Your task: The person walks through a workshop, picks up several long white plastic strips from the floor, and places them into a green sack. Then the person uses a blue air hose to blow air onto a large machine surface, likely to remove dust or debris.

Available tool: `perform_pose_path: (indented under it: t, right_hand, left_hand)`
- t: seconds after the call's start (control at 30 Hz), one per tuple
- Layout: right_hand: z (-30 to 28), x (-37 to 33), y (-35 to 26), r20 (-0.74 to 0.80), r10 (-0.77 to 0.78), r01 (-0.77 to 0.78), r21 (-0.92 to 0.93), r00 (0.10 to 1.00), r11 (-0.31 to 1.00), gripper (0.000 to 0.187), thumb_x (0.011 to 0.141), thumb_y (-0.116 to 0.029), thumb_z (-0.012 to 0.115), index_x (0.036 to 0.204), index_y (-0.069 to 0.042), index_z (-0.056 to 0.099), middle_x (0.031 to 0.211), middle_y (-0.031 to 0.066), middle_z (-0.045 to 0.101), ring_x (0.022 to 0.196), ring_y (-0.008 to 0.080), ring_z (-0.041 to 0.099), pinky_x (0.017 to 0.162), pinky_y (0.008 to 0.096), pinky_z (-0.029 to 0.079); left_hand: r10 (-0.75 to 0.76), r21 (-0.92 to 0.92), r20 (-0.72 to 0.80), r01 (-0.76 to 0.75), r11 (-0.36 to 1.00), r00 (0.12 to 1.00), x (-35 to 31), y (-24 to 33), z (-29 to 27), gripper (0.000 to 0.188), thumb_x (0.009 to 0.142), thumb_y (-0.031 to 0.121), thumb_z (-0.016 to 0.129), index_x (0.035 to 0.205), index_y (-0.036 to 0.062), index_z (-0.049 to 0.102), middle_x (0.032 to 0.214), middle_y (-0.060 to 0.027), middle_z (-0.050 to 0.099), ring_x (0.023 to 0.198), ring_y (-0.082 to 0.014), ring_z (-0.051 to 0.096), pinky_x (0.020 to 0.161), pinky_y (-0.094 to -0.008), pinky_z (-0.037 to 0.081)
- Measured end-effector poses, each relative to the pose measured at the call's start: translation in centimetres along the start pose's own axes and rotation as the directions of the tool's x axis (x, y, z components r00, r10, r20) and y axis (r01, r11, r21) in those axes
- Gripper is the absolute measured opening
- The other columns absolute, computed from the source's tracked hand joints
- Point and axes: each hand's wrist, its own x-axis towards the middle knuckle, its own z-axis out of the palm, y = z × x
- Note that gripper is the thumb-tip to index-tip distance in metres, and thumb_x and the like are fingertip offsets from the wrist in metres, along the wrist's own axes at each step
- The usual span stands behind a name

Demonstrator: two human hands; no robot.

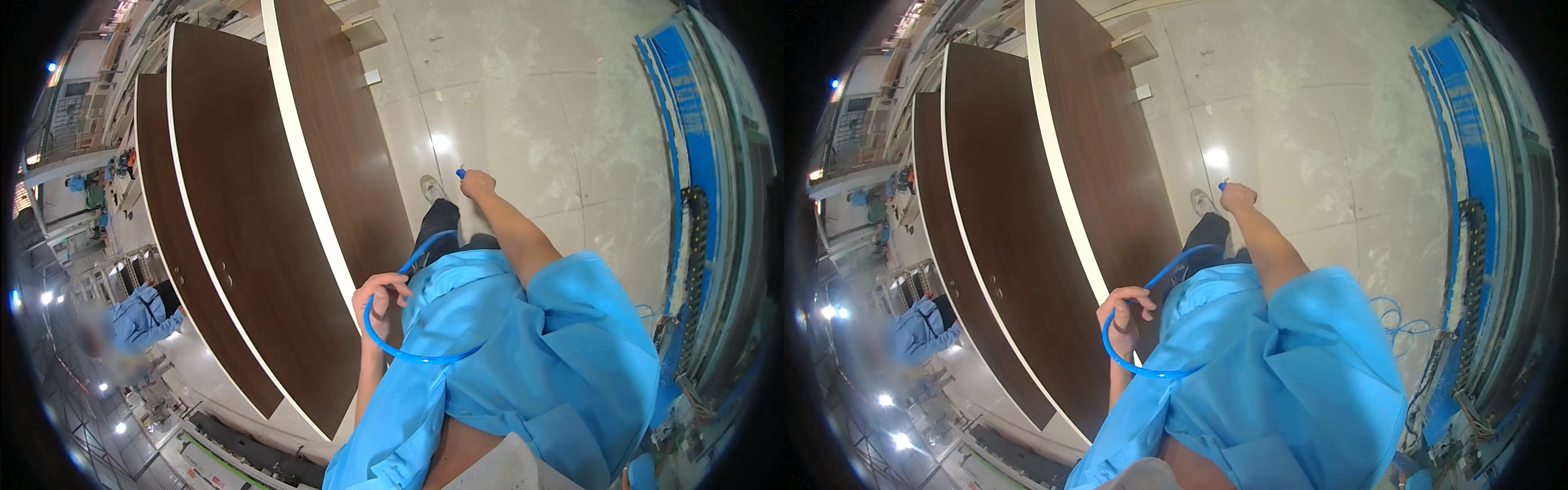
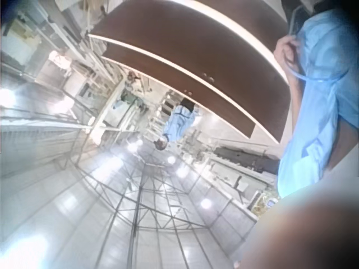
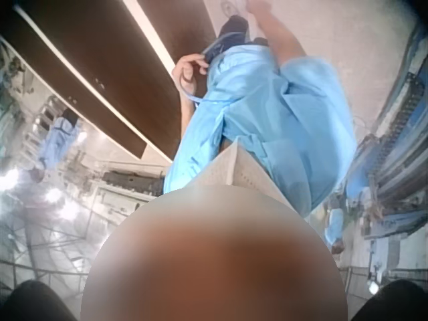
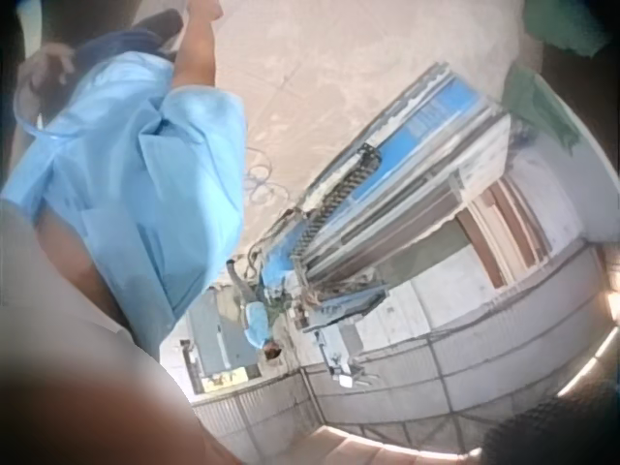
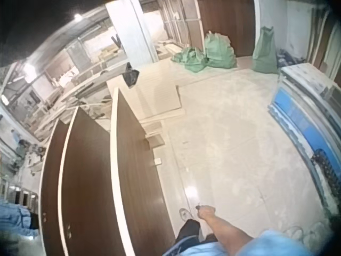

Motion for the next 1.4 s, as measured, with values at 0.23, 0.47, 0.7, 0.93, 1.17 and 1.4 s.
perform_pose_path:
  t: [0.23,0.47,0.7,0.93,1.17,1.4]
  right_hand:
    - [-8.0,6.2,-7.7,-0.06,-0.096,0.104,0.158,0.994,0.982,0.032,0.088,-0.03,0.063,0.116,-0.015,0.069,0.118,0.0112,0.067,0.11,0.0273,0.064,0.09,0.0413,0.052]
    - [-15.9,13.3,-17.4,-0.08,-0.164,0.176,0.171,0.983,0.969,0.042,0.087,-0.041,0.066,0.125,-0.024,0.065,0.119,0.0109,0.066,0.111,0.029,0.063,0.095,0.0412,0.05]
    - [-24.5,23.3,-18.8,-0.124,0.022,0.001,0.179,0.992,0.984,0.036,0.085,-0.034,0.066,0.112,-0.011,0.069,0.117,0.0094,0.068,0.11,0.0262,0.064,0.092,0.0383,0.052]
    - [-32.7,29.2,-22.4,-0.153,-0.057,0.084,0.174,0.986,0.981,0.033,0.082,-0.036,0.068,0.108,-0.016,0.072,0.109,0.0094,0.07,0.104,0.0265,0.066,0.087,0.041,0.054]
    - [-38.0,38.3,-33.7,-0.139,-0.153,0.178,0.189,0.978,0.966,0.038,0.081,-0.034,0.067,0.117,-0.024,0.068,0.113,0.0085,0.069,0.105,0.0289,0.066,0.09,0.043,0.052]
    - [-39.5,48.2,-37.5,-0.278,0.014,0.038,0.18,0.961,0.983,0.027,0.087,-0.02,0.057,0.108,-0.01,0.07,0.108,0.0153,0.07,0.103,0.0333,0.067,0.085,0.0461,0.052]
  left_hand:
    - [-0.107,0.118,0.066,0.098,0.988,0.992,13.1,4.4,-3.0,0.056,0.097,0.051,0.053,0.1,-0.0024,0.068,0.076,-0.009,0.066,0.064,-0.0133,0.059,0.059,-0.0249,0.047]
    - [-0.155,0.152,0.089,0.141,0.978,0.984,25.5,7.0,-3.2,0.056,0.097,0.052,0.052,0.102,-0.0015,0.068,0.078,-0.009,0.067,0.065,-0.0138,0.06,0.06,-0.0255,0.05]
    - [-0.182,0.213,0.128,0.152,0.965,0.975,39.4,10.2,-1.1,0.056,0.097,0.052,0.051,0.102,-0.001,0.068,0.078,-0.0091,0.067,0.066,-0.0144,0.061,0.063,-0.0264,0.05]
    - [-0.217,0.235,0.106,0.188,0.954,0.97,49.3,12.9,-1.1,0.057,0.097,0.052,0.05,0.103,-0.0015,0.067,0.081,-0.0097,0.067,0.067,-0.014,0.061,0.064,-0.027,0.05]
    - [-0.327,0.152,0.057,0.315,0.937,0.943,59.0,12.4,-3.4,0.058,0.096,0.053,0.051,0.105,-0.0023,0.067,0.084,-0.01,0.067,0.071,-0.0147,0.06,0.068,-0.0286,0.049]
    - [-0.488,0.056,-0.029,0.489,0.87,0.872,63.5,9.1,-5.4,0.041,0.102,0.035,0.048,0.109,-0.0019,0.065,0.097,-0.0129,0.067,0.083,-0.0175,0.063,0.073,-0.0307,0.053]
